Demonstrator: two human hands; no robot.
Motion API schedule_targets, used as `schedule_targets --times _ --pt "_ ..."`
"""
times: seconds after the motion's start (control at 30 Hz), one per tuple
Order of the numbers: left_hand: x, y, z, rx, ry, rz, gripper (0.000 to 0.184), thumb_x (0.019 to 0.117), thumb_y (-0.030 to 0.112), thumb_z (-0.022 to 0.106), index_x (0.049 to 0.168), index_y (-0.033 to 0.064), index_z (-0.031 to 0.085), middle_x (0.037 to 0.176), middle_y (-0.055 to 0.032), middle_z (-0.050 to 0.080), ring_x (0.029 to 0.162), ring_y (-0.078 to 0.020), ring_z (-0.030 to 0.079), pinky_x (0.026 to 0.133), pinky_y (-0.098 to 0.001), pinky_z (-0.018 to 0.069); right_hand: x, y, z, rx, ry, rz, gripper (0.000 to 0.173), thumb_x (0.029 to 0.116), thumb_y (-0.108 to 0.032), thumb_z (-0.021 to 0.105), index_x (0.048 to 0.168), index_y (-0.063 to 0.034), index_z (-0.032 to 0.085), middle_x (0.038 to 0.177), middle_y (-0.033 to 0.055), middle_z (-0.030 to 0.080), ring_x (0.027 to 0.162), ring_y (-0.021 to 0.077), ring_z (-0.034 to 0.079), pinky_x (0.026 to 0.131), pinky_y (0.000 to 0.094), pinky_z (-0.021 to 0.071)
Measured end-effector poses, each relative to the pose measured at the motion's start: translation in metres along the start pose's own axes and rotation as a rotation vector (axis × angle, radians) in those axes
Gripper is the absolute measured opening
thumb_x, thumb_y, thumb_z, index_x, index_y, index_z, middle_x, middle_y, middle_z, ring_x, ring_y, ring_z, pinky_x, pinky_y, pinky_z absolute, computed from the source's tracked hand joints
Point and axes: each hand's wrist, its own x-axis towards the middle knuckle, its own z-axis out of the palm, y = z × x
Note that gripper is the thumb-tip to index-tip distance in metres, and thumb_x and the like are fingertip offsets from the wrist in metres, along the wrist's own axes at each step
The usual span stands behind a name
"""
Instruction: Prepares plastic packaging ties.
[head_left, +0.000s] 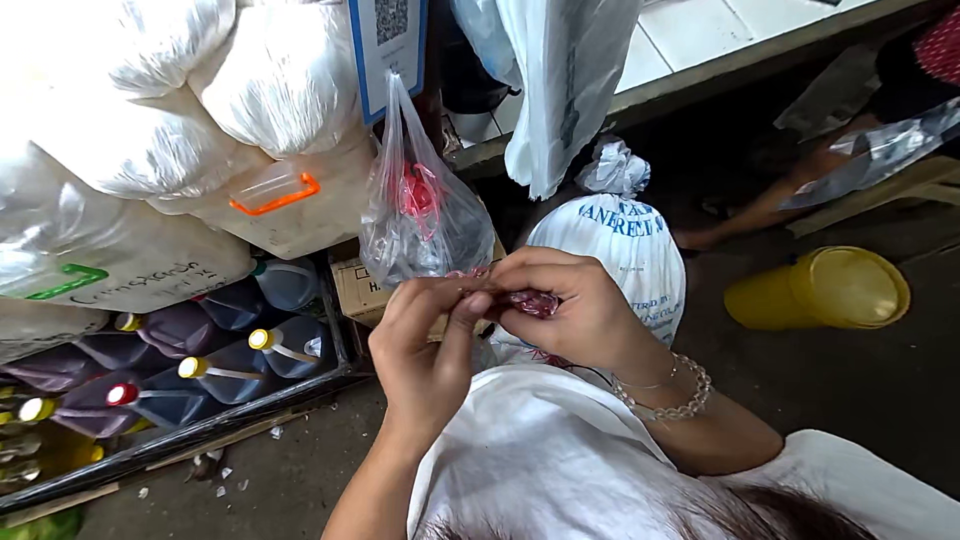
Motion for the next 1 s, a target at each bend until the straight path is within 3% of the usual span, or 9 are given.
schedule_targets --times 0.1,0.3,0.4,0.47,0.5,0.57,0.77,0.87,1.0 --pt "-0.002 0.0 -0.002 -0.162 0.054 -0.106 0.008 0.0977 0.016 0.067 0.092 0.0146 0.072 0.094 0.0134 0.072 0.09 0.0014 0.069 0.081 -0.0202 0.0591 -0.003 0.0 0.0 -0.023 -0.037 0.05 0.014 0.0805 -0.003 0.071 0.093 -0.0001 0.077 0.091 0.0058 0.07 0.083 -0.0007 0.064 0.073 0.0093 0.0507" --pt "-0.003 -0.004 0.008 -0.225 0.138 -0.1 0.013 0.1021 0.016 0.06 0.095 0.0184 0.07 0.094 0.0185 0.069 0.088 0.0064 0.066 0.079 -0.0143 0.0558 -0.002 -0.007 -0.01 -0.08 -0.123 0.103 0.013 0.0827 -0.007 0.069 0.093 -0.0033 0.076 0.088 0.0044 0.07 0.077 -0.0006 0.062 0.068 0.0103 0.0488" --pt "0.005 -0.004 0.003 -0.108 0.098 -0.049 0.019 0.0969 0.008 0.066 0.108 0.0187 0.056 0.097 0.0184 0.066 0.086 0.006 0.065 0.078 -0.0167 0.0579 0.002 -0.008 -0.014 0.032 -0.188 0.221 0.009 0.0826 -0.007 0.07 0.09 -0.003 0.074 0.085 0.0025 0.07 0.072 -0.0034 0.06 0.062 0.0099 0.0474" --pt "0.011 -0.009 -0.007 0.222 -0.043 0.151 0.024 0.0967 0.011 0.067 0.115 0.0123 0.052 0.112 0.0054 0.06 0.103 -0.0005 0.061 0.091 -0.0204 0.0526 0.004 -0.005 -0.013 0.147 -0.199 0.317 0.007 0.083 -0.005 0.071 0.09 -0.0044 0.074 0.08 -0.001 0.071 0.067 -0.0067 0.06 0.06 0.009 0.0481" --pt "0.013 -0.01 -0.012 0.376 -0.148 0.27 0.018 0.0979 0.013 0.066 0.114 0.0092 0.061 0.12 -0.0076 0.06 0.116 -0.0143 0.057 0.1 -0.0308 0.0457 0.006 -0.003 -0.014 0.184 -0.222 0.354 0.007 0.0836 -0.003 0.072 0.091 -0.0039 0.073 0.079 -0.0012 0.071 0.067 -0.006 0.061 0.061 0.01 0.0497" --pt "0.018 -0.011 -0.023 0.621 -0.388 0.479 0.014 0.0988 0.014 0.064 0.108 0.0145 0.074 0.124 -0.0111 0.067 0.131 -0.03 0.051 0.11 -0.0492 0.0288 0.01 0.003 -0.015 0.202 -0.282 0.38 0.009 0.083 -0.002 0.073 0.091 -0.0037 0.073 0.077 -0.0012 0.071 0.066 -0.005 0.062 0.06 0.0118 0.0514" --pt "0.054 -0.006 -0.047 0.552 -0.949 0.585 0.018 0.0933 0.0 0.054 0.093 0.0025 0.071 0.102 -0.0139 0.072 0.111 -0.0324 0.068 0.101 -0.0443 0.0507 0.022 0.001 -0.023 0.235 -0.49 0.385 0.002 0.0854 -0.001 0.073 0.085 -0.0029 0.073 0.069 -0.0026 0.065 0.056 -0.0058 0.053 0.05 0.0119 0.0421" --pt "0.057 -0.001 -0.045 0.556 -1.008 0.645 0.014 0.0882 -0.005 0.055 0.089 -0.0005 0.069 0.087 -0.0142 0.067 0.088 -0.0306 0.069 0.08 -0.0401 0.0562 0.026 -0.003 -0.026 0.129 -0.613 0.344 0.003 0.0882 -0.002 0.072 0.086 -0.0018 0.074 0.076 0.0013 0.067 0.065 -0.0015 0.055 0.058 0.0159 0.0425" --pt "0.055 0.006 -0.043 0.598 -0.992 0.692 0.017 0.088 -0.006 0.053 0.09 -0.0019 0.069 0.084 -0.0134 0.066 0.08 -0.0284 0.068 0.074 -0.0384 0.0547 0.028 0.001 -0.032 0.107 -0.694 0.249 0.007 0.0895 -0.003 0.07 0.085 -0.0006 0.075 0.077 0.0031 0.067 0.068 -0.0011 0.056 0.06 0.0154 0.0421"
